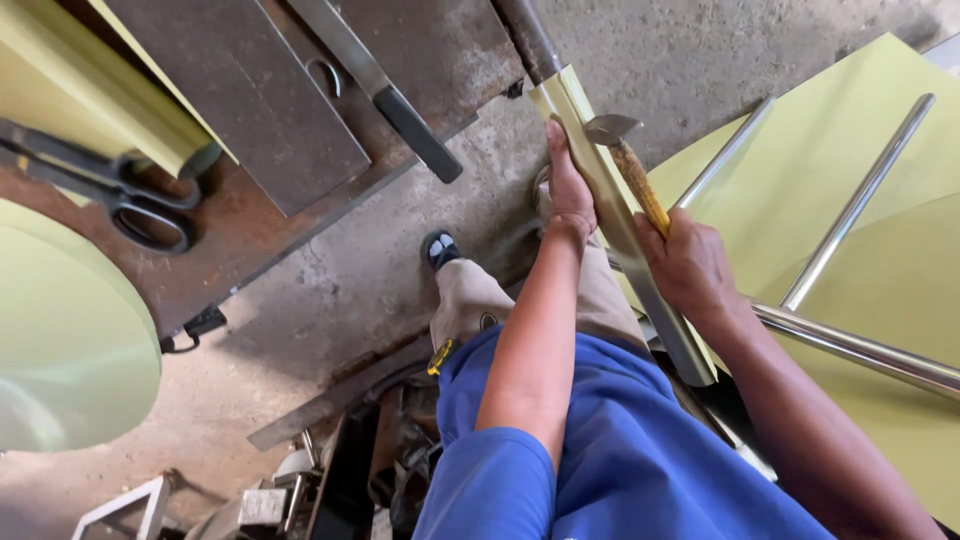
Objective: Shaping thin metal sheets into a cylindrical form using a metal pipe as a mandrel and a hammer.
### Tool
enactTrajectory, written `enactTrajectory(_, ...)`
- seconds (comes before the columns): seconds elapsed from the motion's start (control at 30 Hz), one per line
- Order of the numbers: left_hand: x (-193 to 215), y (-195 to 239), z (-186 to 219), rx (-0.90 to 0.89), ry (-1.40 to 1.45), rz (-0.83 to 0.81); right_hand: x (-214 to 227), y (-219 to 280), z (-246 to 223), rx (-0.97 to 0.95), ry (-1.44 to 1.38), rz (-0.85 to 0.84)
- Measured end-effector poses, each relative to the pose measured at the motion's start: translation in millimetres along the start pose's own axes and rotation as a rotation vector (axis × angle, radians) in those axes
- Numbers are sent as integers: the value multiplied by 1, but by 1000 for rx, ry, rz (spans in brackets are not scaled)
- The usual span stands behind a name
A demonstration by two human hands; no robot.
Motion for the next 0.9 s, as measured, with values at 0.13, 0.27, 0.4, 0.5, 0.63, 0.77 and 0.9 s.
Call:
enactTrajectory(0.13, -6, 11, 5, 36, -58, -60, 44, 21, -35, -73, -120, 30)
enactTrajectory(0.27, 5, 1, -6, 79, -85, -159, 32, 28, -17, -39, -341, 260)
enactTrajectory(0.4, -17, 19, 10, 72, -42, -98, -21, 13, 25, -18, -21, 99)
enactTrajectory(0.5, -10, 19, 13, 99, -121, -119, 29, 34, -15, -104, -118, 102)
enactTrajectory(0.63, -9, 17, 6, 156, -129, -114, 41, 41, -26, -144, -360, 257)
enactTrajectory(0.77, -9, 7, -1, 75, -136, -69, -1, 37, 11, -133, -225, 212)
enactTrajectory(0.9, 15, 1, -2, -5, -239, -93, 32, 54, -22, -127, -105, 160)
Point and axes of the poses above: each hand's wrist, its own y-axis away from the middle knuckle, its own x-axis out of the back of the hand, z = x × y, the point moved 6 cm from there along -y, towards the middle knuckle, and after that the axes turned 4 degrees about z, right-handed, at the moved point
